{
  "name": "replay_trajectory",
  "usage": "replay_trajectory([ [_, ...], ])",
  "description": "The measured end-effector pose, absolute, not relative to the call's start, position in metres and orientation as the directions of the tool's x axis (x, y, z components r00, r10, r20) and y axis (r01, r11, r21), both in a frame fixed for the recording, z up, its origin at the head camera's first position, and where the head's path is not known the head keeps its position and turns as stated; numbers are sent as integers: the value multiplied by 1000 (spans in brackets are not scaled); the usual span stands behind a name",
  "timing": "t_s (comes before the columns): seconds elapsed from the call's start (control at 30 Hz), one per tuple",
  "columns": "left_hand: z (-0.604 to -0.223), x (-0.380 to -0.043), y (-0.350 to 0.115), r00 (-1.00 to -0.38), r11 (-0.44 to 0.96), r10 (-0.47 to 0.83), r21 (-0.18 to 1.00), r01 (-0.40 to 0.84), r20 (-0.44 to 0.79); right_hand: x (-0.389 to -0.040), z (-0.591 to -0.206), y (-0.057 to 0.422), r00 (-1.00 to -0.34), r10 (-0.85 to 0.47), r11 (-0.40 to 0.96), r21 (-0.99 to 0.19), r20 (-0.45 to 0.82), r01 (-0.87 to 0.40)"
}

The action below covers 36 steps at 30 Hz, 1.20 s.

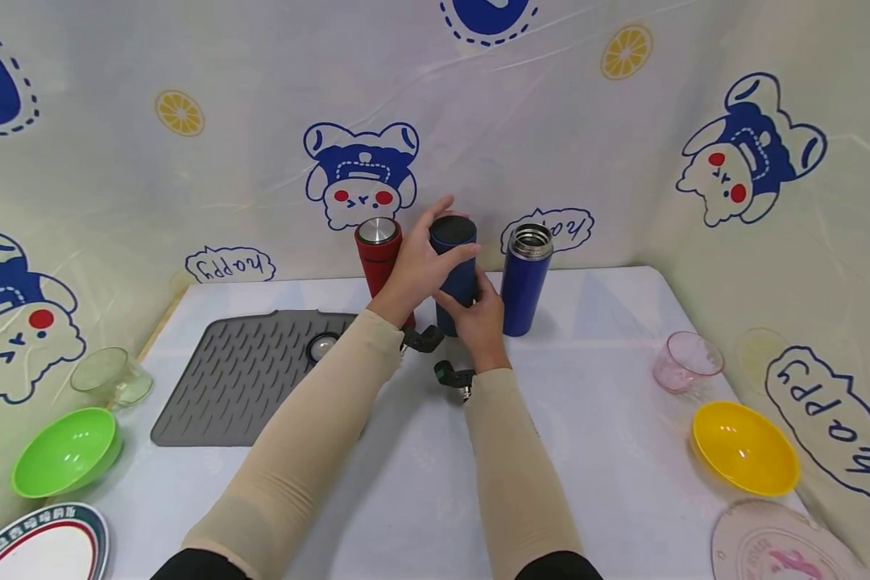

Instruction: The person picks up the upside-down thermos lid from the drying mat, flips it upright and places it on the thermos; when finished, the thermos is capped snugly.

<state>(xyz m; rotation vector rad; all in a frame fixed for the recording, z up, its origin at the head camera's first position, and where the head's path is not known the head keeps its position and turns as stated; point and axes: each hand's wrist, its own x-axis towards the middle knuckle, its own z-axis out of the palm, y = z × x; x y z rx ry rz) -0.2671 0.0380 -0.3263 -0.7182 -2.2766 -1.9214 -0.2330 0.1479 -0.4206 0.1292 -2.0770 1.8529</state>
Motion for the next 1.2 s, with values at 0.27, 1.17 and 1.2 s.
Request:
replay_trajectory([
  [0.27, -331, -270, 46, -911, 250, 240, 886, 392, 335, -242, -431, 153, -932, 163, 131, -943, 325, -306],
  [1.17, -307, -171, -42, -804, -51, 238, 834, 550, 545, -249, -450, 151, -930, 235, 251, -942, 284, -225],
  [1.2, -305, -168, -49, -800, -73, 218, 827, 557, 559, -249, -449, 152, -931, 234, 250, -943, 279, -219],
])
